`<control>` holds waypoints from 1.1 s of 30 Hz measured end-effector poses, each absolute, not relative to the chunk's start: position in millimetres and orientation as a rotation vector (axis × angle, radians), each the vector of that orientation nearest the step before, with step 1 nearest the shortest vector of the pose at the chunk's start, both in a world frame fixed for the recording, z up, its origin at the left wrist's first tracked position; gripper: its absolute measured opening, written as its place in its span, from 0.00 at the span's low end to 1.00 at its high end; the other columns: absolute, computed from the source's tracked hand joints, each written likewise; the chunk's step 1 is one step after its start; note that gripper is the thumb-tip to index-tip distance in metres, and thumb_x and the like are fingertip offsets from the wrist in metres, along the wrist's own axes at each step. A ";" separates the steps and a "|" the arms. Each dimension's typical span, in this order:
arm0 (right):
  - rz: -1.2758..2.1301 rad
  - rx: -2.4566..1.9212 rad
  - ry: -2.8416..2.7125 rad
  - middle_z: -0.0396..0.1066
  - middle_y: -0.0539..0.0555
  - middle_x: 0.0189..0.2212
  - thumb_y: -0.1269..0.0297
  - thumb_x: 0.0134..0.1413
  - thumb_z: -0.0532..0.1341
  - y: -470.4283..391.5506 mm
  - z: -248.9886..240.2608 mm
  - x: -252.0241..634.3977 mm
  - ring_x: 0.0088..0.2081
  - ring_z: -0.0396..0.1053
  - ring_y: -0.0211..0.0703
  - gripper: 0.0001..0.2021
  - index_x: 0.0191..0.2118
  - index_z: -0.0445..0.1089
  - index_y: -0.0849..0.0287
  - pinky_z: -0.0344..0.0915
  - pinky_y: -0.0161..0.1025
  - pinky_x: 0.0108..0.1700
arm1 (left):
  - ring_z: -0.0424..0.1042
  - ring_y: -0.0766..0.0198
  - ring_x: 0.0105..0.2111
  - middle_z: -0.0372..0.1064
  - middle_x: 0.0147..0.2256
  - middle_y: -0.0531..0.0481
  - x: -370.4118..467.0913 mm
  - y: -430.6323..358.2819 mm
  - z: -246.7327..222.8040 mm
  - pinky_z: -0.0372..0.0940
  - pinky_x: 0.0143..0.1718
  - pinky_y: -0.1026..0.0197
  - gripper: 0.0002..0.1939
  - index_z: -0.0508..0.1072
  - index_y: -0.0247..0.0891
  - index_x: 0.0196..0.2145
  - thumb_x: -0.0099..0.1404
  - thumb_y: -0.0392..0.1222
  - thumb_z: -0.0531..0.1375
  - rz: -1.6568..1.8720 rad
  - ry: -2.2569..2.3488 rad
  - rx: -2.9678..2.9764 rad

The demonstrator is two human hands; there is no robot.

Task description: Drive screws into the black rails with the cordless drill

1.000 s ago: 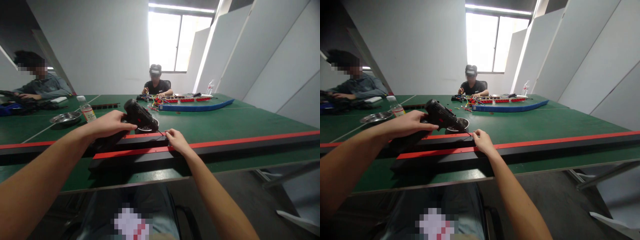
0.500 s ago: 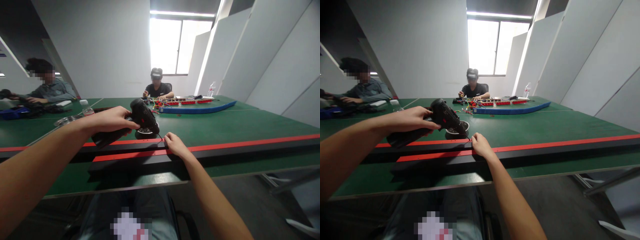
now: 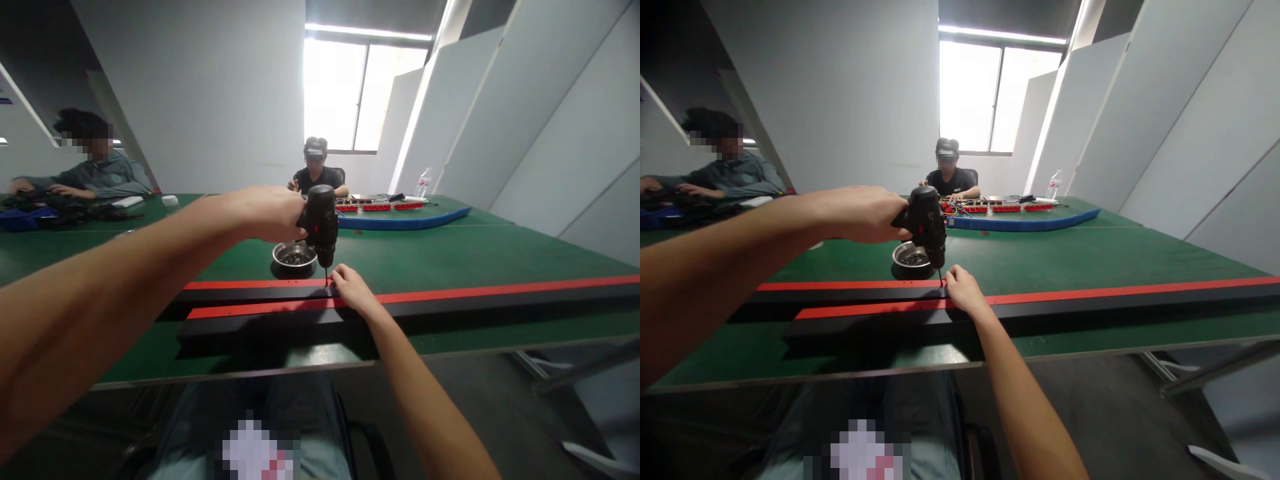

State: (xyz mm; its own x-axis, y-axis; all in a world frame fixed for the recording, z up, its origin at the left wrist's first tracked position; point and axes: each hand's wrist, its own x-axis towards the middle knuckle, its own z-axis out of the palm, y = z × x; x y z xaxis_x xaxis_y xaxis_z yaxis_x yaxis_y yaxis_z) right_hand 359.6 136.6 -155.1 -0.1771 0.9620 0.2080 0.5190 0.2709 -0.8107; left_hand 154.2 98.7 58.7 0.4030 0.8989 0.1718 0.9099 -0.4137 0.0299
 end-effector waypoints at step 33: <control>0.857 -1.183 -1.654 0.74 0.55 0.33 0.49 0.58 0.61 139.0 -160.7 366.1 0.34 0.70 0.44 0.16 0.33 0.68 0.58 0.63 0.41 0.39 | 0.75 0.47 0.36 0.77 0.34 0.41 129.1 79.5 32.2 0.62 0.36 0.55 0.20 0.81 0.43 0.40 0.51 0.53 0.69 -0.295 -1.690 -2.477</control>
